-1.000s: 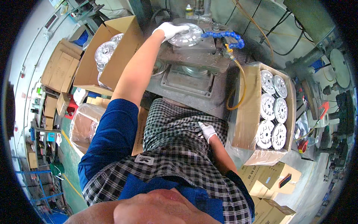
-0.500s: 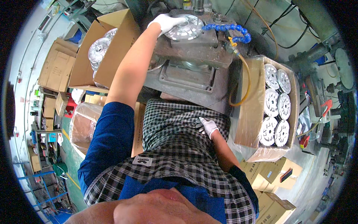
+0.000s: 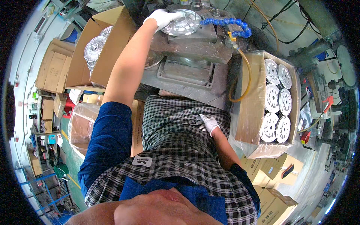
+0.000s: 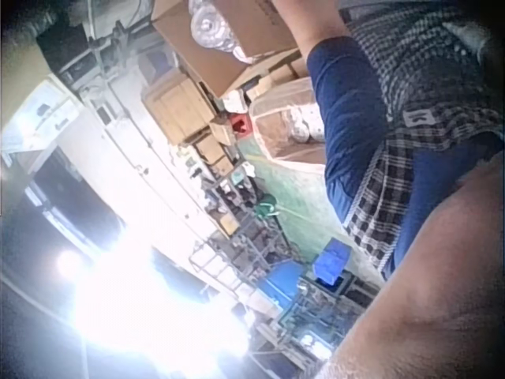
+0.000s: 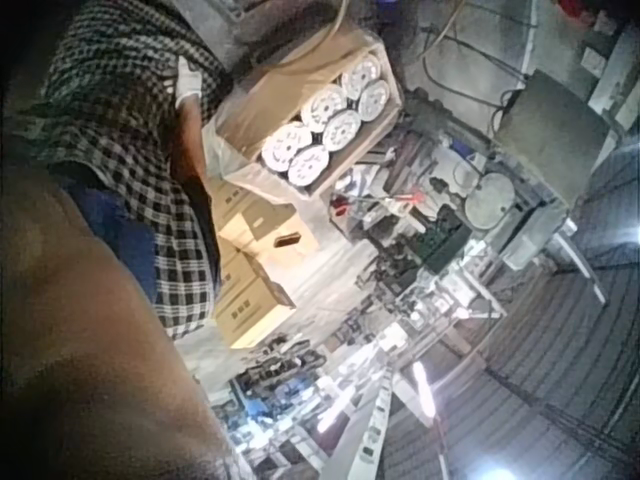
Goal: Take metal parts from a box, inspect or process them on a machine, and place them into another container.
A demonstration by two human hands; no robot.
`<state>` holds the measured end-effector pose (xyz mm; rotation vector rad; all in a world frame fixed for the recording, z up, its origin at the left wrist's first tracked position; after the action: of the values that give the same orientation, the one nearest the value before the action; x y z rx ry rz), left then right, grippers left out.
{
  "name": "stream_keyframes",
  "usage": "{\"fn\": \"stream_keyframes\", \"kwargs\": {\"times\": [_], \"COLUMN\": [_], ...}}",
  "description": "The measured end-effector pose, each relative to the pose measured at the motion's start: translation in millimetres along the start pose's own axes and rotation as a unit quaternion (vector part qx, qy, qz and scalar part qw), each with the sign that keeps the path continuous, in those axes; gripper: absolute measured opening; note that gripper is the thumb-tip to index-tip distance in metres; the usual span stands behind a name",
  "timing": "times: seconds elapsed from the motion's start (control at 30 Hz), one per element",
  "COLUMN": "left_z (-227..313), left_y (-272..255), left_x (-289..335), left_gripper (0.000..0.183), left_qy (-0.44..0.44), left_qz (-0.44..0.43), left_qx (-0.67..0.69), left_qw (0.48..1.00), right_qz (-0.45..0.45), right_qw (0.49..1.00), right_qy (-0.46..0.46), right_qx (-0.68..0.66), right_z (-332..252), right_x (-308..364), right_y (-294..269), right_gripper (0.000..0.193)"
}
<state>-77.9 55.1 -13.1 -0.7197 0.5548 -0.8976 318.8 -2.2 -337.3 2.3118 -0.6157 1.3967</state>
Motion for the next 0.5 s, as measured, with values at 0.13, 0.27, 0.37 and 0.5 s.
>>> {"fn": "stream_keyframes", "kwargs": {"times": [0.13, 0.27, 0.37, 0.5], "left_z": [-9, -13, -7, -21], "left_y": [4, 3, 9, 8], "left_x": [-10, -10, -13, -16], "left_gripper": [0.079, 0.088, 0.075, 0.072], "left_qy": [-0.012, 0.000, 0.011, 0.014], "left_qz": [-0.030, -0.027, -0.030, -0.019], "left_qx": [-0.045, -0.050, -0.032, 0.021], "left_qw": [0.998, 0.998, 0.999, 1.000], "right_qz": [0.001, -0.002, 0.007, 0.007], "right_qw": [1.000, 1.000, 1.000, 1.000], "right_qy": [-0.006, -0.011, -0.011, -0.001], "right_qx": [0.003, 0.001, -0.006, -0.008], "right_z": [-1, -1, 2, -1], "right_x": [2, 1, 0, 2], "right_y": [1, 1, -2, 0], "right_gripper": [0.037, 0.038, 0.036, 0.035]}}
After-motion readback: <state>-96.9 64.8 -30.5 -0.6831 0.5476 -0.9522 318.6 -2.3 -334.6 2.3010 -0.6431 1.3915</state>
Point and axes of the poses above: each hand's wrist, its own x-axis away from the middle knuckle, its own y-axis out of the palm, z = x × y, the point moved 5 cm from there along -x, towards the middle knuckle, and after that the axes turned 14 degrees about y, right-handed, at the moved point
